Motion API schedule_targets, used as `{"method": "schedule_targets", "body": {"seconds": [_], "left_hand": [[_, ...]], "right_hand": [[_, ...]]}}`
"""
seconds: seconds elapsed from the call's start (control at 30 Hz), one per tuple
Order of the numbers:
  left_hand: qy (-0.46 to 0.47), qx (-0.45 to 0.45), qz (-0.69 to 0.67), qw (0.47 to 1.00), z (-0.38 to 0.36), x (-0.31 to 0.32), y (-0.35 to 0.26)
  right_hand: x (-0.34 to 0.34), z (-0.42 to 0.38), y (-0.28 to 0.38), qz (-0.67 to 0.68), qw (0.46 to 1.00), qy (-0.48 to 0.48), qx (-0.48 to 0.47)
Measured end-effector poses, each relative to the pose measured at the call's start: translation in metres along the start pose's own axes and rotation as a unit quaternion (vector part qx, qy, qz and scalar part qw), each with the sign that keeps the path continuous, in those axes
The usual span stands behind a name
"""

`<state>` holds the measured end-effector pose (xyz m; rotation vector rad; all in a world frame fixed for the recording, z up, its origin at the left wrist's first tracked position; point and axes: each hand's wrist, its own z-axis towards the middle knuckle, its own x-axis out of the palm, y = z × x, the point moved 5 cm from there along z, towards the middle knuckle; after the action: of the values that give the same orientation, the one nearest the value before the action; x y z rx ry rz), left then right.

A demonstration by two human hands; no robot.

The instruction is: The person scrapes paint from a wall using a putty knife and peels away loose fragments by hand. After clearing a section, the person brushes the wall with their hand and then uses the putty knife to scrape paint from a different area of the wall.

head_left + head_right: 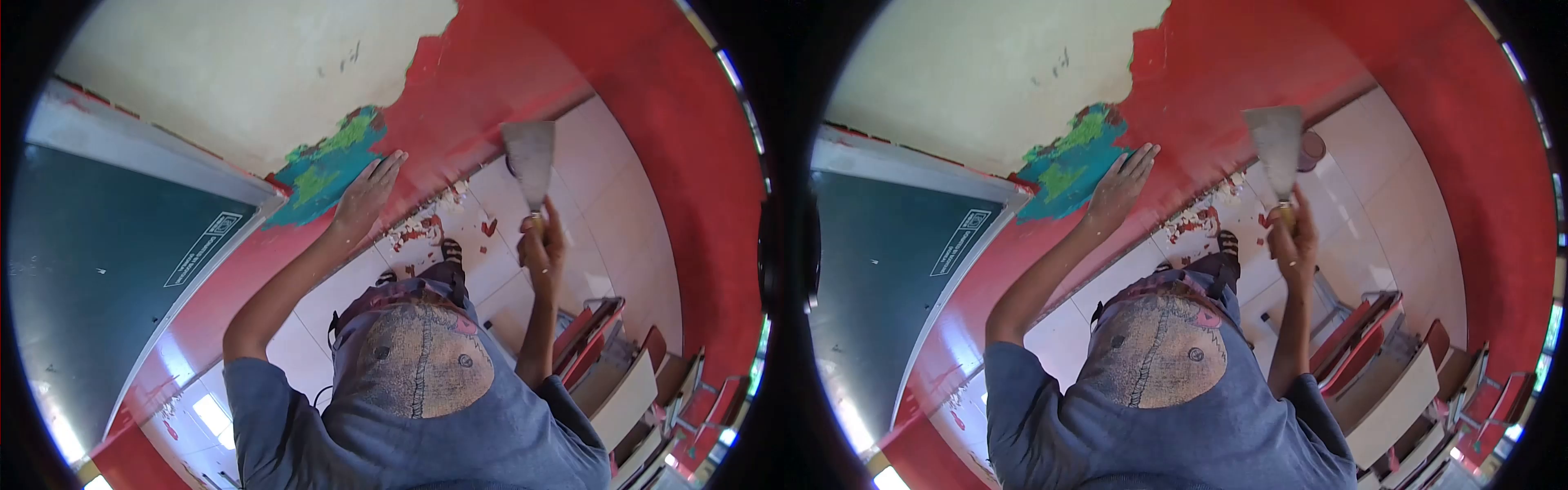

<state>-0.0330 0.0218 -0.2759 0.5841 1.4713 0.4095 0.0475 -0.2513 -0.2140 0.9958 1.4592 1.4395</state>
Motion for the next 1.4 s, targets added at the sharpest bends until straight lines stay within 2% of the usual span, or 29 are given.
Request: {"method": "schedule_targets", "body": {"seconds": [0.1,0.2,0.27,0.43,0.5,0.57,0.63,0.7,0.8,0.9,1.0,1.1,1.2,1.3,1.37,1.4], "left_hand": [[-0.047,0.017,0.052,0.997,-0.004,0.019,-0.01],[0.013,0.04,0.047,0.998,-0.006,0.012,-0.011],[0.017,0.038,0.015,0.999,-0.008,0.012,-0.011],[0.014,0.049,-0.037,0.998,-0.017,0.028,-0.019],[0.016,0.057,-0.053,0.997,-0.018,0.027,-0.018],[0.033,0.05,-0.098,0.993,-0.015,0.028,-0.015],[0.058,0.054,-0.115,0.99,-0.018,0.027,-0.019],[0.082,0.059,-0.098,0.99,-0.018,0.02,-0.018],[0.112,0.059,-0.102,0.987,-0.016,0.014,-0.019],[0.098,0.047,-0.12,0.987,-0.017,0.012,-0.023],[0.11,0.032,-0.143,0.983,-0.02,0.013,-0.028],[0.111,0.019,-0.15,0.982,-0.025,0.013,-0.033],[0.121,0.006,-0.166,0.979,-0.028,0.012,-0.036],[0.132,-0.008,-0.184,0.974,-0.034,0.014,-0.04],[0.149,-0.019,-0.198,0.969,-0.035,0.011,-0.041],[0.157,-0.025,-0.205,0.966,-0.035,0.011,-0.042]], "right_hand": [[-0.029,-0.039,-0.015,-0.043,0.995,-0.076,0.039],[-0.043,-0.088,-0.044,-0.074,0.981,-0.136,0.121],[-0.046,-0.126,-0.068,-0.09,0.965,-0.166,0.183],[-0.065,-0.238,-0.168,-0.097,0.932,-0.193,0.292],[-0.075,-0.301,-0.206,-0.129,0.922,-0.217,0.292],[-0.093,-0.388,-0.26,-0.264,0.886,-0.285,0.253],[-0.072,-0.427,-0.212,-0.22,0.853,-0.319,0.349],[-0.063,-0.481,-0.211,-0.249,0.793,-0.4,0.385],[-0.045,-0.542,-0.215,-0.34,0.742,-0.465,0.344],[-0.03,-0.594,-0.235,-0.325,0.669,-0.516,0.425],[-0.027,-0.666,-0.29,-0.214,0.641,-0.528,0.515],[-0.028,-0.685,-0.302,-0.243,0.62,-0.428,0.612],[-0.033,-0.703,-0.307,-0.265,0.576,-0.333,0.698],[-0.043,-0.715,-0.323,-0.246,0.55,-0.251,0.758],[-0.063,-0.695,-0.314,-0.139,0.569,-0.032,0.81],[-0.077,-0.68,-0.305,-0.094,0.543,0.033,0.834]]}}
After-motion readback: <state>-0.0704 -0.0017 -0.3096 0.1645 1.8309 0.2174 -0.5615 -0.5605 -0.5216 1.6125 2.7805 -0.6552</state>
